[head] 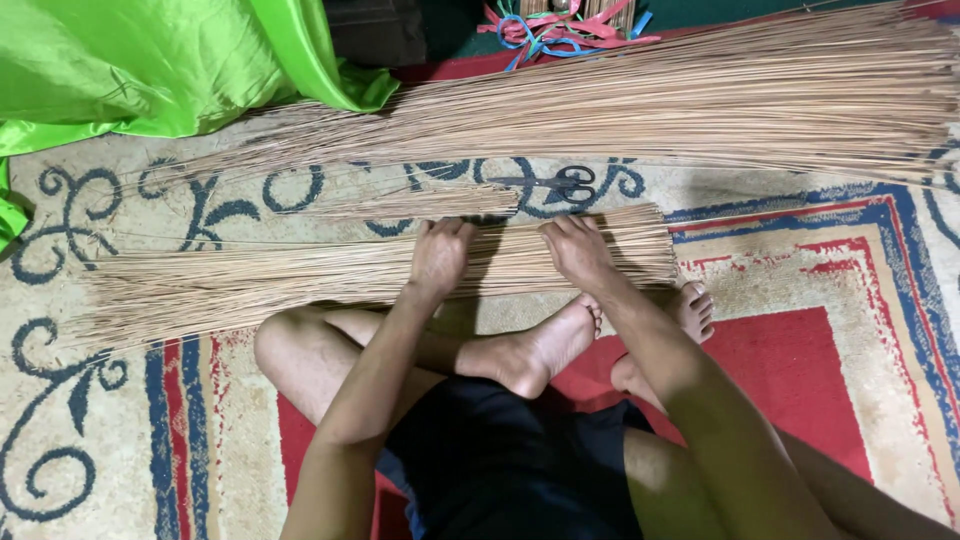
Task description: Aligning and trimming palm leaf ribs to assemble a broom
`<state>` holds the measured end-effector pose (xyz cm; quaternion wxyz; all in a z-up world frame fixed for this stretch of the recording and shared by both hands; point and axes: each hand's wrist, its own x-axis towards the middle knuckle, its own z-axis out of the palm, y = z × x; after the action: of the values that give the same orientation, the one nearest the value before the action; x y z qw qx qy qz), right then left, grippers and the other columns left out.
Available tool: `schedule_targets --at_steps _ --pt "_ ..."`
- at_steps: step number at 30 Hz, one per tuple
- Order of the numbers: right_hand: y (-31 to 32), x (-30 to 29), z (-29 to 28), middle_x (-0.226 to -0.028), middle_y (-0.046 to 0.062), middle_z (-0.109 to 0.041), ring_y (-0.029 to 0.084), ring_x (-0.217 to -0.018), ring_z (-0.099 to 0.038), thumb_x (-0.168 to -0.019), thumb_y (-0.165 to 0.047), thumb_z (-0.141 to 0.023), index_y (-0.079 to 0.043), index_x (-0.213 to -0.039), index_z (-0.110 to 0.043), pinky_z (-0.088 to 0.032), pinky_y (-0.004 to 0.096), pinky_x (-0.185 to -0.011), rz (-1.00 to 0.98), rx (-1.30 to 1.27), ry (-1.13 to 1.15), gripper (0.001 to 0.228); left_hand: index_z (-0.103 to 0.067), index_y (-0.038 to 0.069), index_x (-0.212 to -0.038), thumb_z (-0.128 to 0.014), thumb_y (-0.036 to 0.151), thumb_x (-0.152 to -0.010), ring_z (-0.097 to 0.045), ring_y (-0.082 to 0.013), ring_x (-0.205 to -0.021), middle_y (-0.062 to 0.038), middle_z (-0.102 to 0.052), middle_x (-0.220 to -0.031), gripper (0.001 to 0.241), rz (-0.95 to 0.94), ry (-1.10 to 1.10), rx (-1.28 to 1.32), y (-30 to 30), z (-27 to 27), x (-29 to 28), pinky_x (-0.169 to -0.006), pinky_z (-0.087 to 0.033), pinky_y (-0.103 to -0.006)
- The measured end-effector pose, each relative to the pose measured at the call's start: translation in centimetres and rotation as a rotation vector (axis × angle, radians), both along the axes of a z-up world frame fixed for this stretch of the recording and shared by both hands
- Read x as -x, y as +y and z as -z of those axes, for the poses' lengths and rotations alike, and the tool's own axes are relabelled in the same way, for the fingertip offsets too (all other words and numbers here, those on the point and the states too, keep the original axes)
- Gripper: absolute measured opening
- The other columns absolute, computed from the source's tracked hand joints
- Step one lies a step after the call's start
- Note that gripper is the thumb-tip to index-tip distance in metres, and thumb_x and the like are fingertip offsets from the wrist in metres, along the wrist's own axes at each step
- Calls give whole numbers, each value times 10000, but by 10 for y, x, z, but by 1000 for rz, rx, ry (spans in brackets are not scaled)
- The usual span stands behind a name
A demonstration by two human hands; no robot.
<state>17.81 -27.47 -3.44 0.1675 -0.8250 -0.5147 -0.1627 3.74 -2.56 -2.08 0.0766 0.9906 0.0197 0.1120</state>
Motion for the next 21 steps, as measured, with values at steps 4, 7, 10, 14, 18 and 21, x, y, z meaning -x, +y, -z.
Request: schedule_targets --at_steps 4,7,10,14,18,21 --pt "-37 -30 18 -836 24 -570 247 -844 -638 -961 -238 -623 -165 -965 -678 -459 384 -761 27 53 -25 91 -708 196 -1051 -626 226 -978 -711 -237 -947 -27 -726 -999 114 -43 -37 -11 29 -11 22 -881 -477 -412" --pt "-38 -33 15 -844 30 -577 253 -845 -643 -966 -245 -614 -159 -964 -687 -459 383 -745 49 61 -47 113 -706 177 -1095 -617 231 -989 -713 -241 -934 -26 -723 -978 148 -55 -37 -51 30 -7 20 -867 -482 -415" --pt "-17 -19 5 -826 39 -552 273 -833 -625 -967 -255 -626 -146 -923 -673 -450 386 -714 46 21 -62 127 -712 196 -992 -633 224 -963 -723 -224 -919 -12 -723 -933 88 -12 -19 -54 -3 -20 7 -871 -492 -391" --pt "14 6 -20 -856 26 -580 261 -866 -636 -955 -242 -638 -148 -959 -693 -446 374 -726 -22 -22 -26 109 -692 216 -1010 -611 184 -941 -743 -210 -895 6 -732 -930 111 21 -17 7 -49 -18 -17 -824 -513 -381" --pt "14 18 -38 -859 37 -603 258 -864 -642 -947 -220 -647 -128 -961 -702 -451 370 -738 -48 -41 10 108 -662 185 -977 -571 155 -928 -753 -245 -864 -17 -732 -925 107 38 52 93 -51 -6 -18 -771 -544 -391" --pt "-15 -8 3 -856 32 -589 264 -869 -632 -932 -225 -642 -141 -985 -691 -454 378 -749 -4 33 39 111 -669 182 -1000 -547 133 -930 -745 -261 -942 -39 -735 -975 150 3 112 70 -24 -10 -3 -848 -535 -407"
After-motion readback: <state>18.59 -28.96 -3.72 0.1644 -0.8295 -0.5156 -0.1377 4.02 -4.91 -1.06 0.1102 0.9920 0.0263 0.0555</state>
